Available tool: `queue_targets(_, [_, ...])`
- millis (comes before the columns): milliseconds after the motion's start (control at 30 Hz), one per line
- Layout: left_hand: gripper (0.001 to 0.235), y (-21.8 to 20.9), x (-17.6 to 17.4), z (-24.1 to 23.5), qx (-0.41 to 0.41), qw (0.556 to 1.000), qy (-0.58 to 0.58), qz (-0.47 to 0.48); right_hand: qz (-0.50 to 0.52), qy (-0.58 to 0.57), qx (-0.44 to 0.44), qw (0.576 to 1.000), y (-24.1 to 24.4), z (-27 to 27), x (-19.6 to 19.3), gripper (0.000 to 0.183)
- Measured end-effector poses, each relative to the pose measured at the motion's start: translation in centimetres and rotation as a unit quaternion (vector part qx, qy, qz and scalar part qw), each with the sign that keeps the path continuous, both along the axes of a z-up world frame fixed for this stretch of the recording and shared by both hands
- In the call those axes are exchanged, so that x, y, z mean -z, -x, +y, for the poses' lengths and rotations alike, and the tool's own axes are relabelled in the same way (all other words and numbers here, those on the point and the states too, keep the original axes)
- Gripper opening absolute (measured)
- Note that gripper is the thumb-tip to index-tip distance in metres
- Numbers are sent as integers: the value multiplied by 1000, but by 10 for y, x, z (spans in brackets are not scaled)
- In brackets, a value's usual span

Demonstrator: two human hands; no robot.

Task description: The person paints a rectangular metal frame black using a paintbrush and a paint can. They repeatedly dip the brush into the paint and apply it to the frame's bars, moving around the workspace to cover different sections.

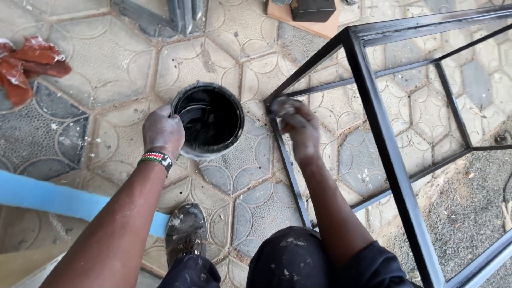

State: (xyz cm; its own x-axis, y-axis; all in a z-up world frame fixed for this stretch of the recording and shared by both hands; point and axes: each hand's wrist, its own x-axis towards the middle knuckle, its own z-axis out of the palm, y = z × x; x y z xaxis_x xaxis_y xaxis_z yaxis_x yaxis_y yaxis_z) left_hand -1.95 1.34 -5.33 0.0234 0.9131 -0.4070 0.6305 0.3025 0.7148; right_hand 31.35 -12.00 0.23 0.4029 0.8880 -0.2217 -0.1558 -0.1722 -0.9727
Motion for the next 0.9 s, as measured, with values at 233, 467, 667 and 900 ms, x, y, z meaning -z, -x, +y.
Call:
queue_targets(233, [56, -53, -74, -19, 6, 987, -150, 58, -150, -220, 297, 917, -49, 25, -26, 15])
queue_targets(467, [44, -95, -69, -18, 85, 969, -226, -52, -187, -138, 407, 883, -36, 74, -75, 34])
queue_targets(667, [37, -115, -82, -30, 100, 963, -232, -95, -179, -225, 338, 896, -44, 72, 40, 23])
queue_targets(900, [34, -133, -99, -45, 133, 963, -189, -136, -136, 0, 273, 952, -49, 68, 211, 23])
